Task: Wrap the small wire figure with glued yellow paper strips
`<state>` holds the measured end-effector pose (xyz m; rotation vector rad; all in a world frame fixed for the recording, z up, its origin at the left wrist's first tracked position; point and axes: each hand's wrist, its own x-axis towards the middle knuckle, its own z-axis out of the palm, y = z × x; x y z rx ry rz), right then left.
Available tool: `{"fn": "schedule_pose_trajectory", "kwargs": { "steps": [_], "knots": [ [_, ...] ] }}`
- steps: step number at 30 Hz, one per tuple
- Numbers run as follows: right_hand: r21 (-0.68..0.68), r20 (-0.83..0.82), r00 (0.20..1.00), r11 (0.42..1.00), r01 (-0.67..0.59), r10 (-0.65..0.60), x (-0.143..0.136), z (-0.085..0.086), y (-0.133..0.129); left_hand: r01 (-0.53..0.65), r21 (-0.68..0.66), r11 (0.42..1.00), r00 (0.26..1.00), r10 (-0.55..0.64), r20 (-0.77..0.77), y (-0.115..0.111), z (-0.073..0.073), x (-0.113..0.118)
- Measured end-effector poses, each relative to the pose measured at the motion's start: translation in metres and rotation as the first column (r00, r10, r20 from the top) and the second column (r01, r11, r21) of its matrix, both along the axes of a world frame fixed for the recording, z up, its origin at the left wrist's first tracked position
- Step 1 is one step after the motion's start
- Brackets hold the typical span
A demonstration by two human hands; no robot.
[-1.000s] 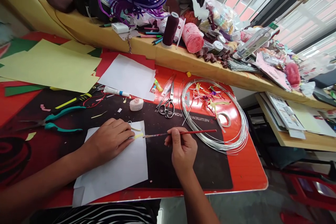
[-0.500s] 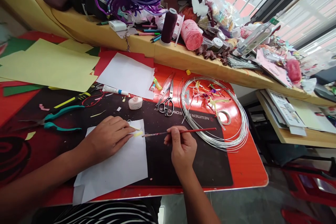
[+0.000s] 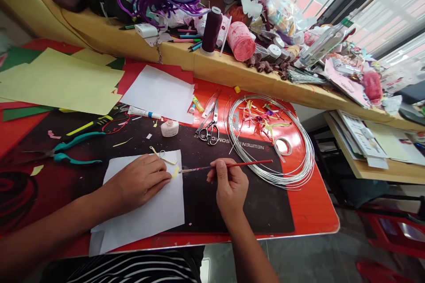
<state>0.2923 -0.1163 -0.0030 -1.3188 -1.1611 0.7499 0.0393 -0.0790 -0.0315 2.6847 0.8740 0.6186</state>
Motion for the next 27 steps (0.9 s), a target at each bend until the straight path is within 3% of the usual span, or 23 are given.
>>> {"fn": "schedule_pose_trajectory", "kwargs": {
  "steps": [4,10,15,20,27],
  "knots": [
    [0.001,-0.002,1.0,1.0,0.003,-0.003,0.001,0.0,-0.001,0.044,-0.052,0.998,0.998,-0.041,0.044,0.002,0.0,-0.001],
    [0.003,-0.011,1.0,1.0,0.017,-0.017,0.003,0.0,-0.002,0.072,0.062,0.995,0.99,-0.064,-0.122,0.016,-0.001,-0.001],
    [0.011,-0.028,0.999,1.0,0.024,-0.024,0.002,0.001,-0.001,0.12,0.038,0.992,0.974,-0.11,-0.198,0.023,0.001,0.006],
    [0.016,-0.037,0.999,0.999,0.034,-0.033,0.004,0.002,0.0,0.097,0.006,0.995,0.976,-0.094,-0.196,0.026,0.0,0.007],
    [0.002,-0.038,0.999,1.0,0.031,-0.031,0.004,0.001,0.0,0.008,0.092,0.996,0.986,0.007,-0.166,0.02,-0.003,0.003]
  ]
}}
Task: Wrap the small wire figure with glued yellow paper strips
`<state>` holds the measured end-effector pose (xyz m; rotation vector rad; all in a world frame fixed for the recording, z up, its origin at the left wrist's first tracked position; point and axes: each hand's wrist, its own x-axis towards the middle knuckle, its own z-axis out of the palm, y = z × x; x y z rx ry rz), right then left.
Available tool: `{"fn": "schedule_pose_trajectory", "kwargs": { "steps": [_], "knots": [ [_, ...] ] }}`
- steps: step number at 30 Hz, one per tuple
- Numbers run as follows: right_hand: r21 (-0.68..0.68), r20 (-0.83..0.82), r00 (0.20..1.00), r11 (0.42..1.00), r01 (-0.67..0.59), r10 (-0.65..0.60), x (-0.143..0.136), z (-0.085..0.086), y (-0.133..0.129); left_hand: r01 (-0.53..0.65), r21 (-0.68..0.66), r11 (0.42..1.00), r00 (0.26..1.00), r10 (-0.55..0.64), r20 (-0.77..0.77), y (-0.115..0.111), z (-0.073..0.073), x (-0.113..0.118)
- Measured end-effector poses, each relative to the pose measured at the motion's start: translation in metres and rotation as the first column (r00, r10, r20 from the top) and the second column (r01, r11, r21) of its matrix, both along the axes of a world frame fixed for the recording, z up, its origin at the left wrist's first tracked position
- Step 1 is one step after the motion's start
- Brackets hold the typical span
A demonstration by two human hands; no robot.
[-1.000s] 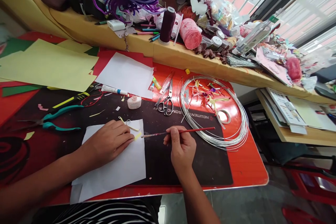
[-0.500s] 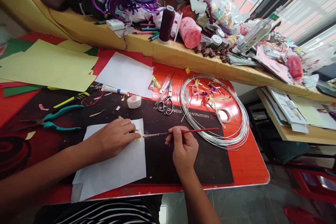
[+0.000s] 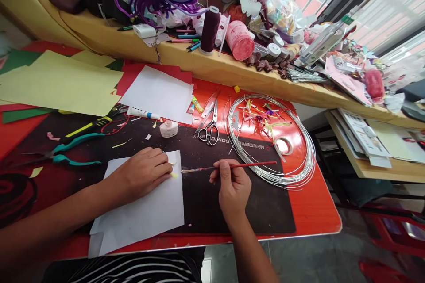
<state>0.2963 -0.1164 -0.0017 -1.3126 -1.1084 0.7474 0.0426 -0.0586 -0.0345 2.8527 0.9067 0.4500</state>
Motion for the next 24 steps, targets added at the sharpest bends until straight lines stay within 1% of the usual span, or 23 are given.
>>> {"fn": "schedule_pose_trajectory", "kwargs": {
  "steps": [7,16,18,21,24],
  "knots": [
    [-0.022,0.024,1.0,1.0,-0.014,0.015,-0.004,-0.001,-0.003,-0.008,-0.072,0.997,0.997,0.013,0.07,-0.003,0.003,-0.005],
    [-0.013,0.055,0.997,0.998,-0.06,0.061,-0.016,0.0,-0.001,-0.009,-0.05,0.999,0.997,0.013,0.076,-0.004,0.001,-0.002],
    [-0.017,0.082,0.994,0.997,-0.069,0.07,-0.017,-0.001,-0.001,-0.015,-0.048,0.999,0.997,0.018,0.073,-0.004,0.001,-0.002],
    [-0.021,0.164,0.982,0.996,-0.087,0.089,-0.017,-0.002,-0.003,-0.025,-0.034,0.999,0.998,0.027,0.064,-0.005,-0.001,-0.001],
    [-0.029,0.233,0.968,0.996,-0.088,0.092,-0.013,0.0,-0.005,-0.027,-0.019,0.999,0.999,0.027,0.047,-0.005,-0.003,-0.001]
  ]
}}
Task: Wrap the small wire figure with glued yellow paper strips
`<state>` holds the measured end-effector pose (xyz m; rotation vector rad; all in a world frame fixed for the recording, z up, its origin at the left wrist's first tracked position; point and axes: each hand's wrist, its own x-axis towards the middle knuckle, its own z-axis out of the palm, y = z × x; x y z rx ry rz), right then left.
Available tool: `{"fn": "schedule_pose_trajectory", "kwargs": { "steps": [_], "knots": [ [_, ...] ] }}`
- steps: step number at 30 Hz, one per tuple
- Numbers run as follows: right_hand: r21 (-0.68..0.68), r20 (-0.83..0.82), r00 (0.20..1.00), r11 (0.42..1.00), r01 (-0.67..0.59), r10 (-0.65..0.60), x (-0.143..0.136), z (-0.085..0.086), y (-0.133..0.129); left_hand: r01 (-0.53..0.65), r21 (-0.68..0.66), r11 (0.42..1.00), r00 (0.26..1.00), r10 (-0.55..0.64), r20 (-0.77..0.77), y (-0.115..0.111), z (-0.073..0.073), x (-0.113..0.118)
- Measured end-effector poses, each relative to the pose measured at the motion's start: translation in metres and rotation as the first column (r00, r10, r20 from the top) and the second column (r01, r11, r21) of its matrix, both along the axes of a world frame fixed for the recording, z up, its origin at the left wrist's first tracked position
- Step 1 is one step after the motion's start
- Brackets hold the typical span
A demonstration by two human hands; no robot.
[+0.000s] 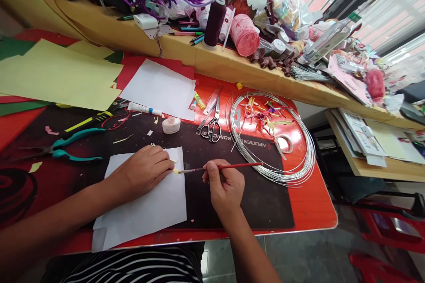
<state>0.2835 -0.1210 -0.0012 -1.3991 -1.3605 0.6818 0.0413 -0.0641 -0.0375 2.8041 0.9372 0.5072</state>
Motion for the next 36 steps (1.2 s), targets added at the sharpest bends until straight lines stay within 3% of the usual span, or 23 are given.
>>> {"fn": "schedule_pose_trajectory", "kwargs": {
  "steps": [9,17,23,31,36],
  "knots": [
    [0.003,-0.084,0.996,0.999,0.032,-0.031,-0.0025,0.0035,-0.0002,-0.004,0.015,1.0,1.0,0.004,-0.004,-0.0003,-0.0014,0.0001],
    [-0.006,-0.011,1.0,1.0,-0.003,0.003,0.0005,0.0021,-0.0014,-0.007,0.022,1.0,1.0,0.008,-0.029,-0.0008,-0.0018,0.0002],
    [-0.026,-0.113,0.993,0.999,0.04,-0.042,0.0004,0.0049,0.0003,-0.008,0.028,1.0,1.0,0.008,-0.01,-0.0007,-0.0017,0.0007],
    [0.0,0.004,1.0,1.0,-0.002,0.002,-0.0028,0.0025,0.0021,-0.015,0.021,1.0,1.0,0.015,-0.009,-0.0014,0.0,0.0003],
    [0.008,-0.054,0.998,0.999,0.037,-0.036,0.001,0.0065,0.0001,-0.014,0.025,1.0,1.0,0.015,-0.024,-0.0018,-0.0018,0.0004]
  ]
}}
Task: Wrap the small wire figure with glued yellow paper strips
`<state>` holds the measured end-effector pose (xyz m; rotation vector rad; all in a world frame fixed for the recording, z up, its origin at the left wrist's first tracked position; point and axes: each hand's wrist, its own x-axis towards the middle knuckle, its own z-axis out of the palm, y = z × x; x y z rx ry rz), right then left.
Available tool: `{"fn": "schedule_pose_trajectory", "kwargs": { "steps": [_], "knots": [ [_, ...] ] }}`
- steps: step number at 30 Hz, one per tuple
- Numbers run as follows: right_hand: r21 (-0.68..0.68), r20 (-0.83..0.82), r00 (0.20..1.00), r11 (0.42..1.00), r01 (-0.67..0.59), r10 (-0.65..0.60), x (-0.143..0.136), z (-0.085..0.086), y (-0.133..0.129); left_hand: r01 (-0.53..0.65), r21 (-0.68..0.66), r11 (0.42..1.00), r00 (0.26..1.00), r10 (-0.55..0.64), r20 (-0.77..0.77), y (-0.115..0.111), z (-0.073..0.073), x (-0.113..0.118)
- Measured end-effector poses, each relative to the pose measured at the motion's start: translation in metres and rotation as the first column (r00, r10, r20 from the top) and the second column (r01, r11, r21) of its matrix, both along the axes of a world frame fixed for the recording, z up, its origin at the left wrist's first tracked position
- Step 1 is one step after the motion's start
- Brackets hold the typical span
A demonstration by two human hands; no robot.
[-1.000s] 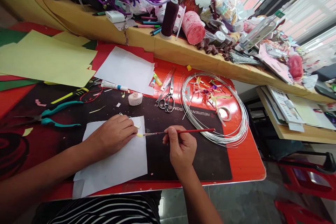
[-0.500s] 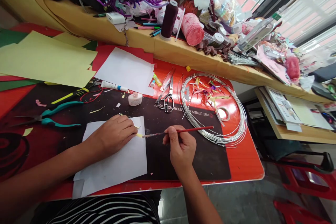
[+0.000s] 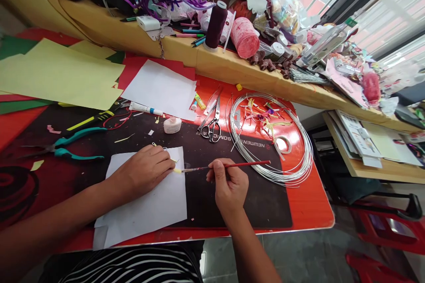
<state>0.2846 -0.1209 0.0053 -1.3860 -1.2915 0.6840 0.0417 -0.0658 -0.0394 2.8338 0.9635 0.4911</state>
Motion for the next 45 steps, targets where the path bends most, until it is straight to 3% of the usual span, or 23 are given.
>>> {"fn": "schedule_pose_trajectory", "kwargs": {
  "steps": [4,9,18,27,37,45],
  "knots": [
    [0.003,-0.048,0.999,1.0,-0.015,0.015,-0.004,-0.002,0.0,0.001,0.006,1.0,1.0,-0.001,-0.007,0.0,0.001,0.0],
    [-0.004,0.003,0.998,0.998,-0.058,0.058,-0.006,-0.004,0.001,0.002,0.022,1.0,1.0,-0.002,-0.004,0.0,0.002,0.0],
    [-0.001,-0.104,0.995,1.0,0.003,-0.003,0.0,-0.006,0.002,-0.008,0.007,1.0,1.0,0.008,-0.012,-0.001,0.001,0.001],
    [-0.002,0.022,0.999,0.999,-0.033,0.033,-0.001,-0.005,0.0,-0.012,-0.013,1.0,1.0,0.011,-0.024,0.0,0.002,0.0],
    [-0.031,-0.186,0.982,0.999,0.021,-0.026,0.0,-0.002,0.002,-0.016,-0.017,1.0,0.999,0.016,-0.028,0.0,0.001,0.0],
    [-0.043,-0.088,0.996,0.999,-0.017,0.013,-0.002,-0.008,0.002,-0.024,-0.031,0.999,1.0,0.023,-0.015,0.0,0.0,0.0]
  ]
}}
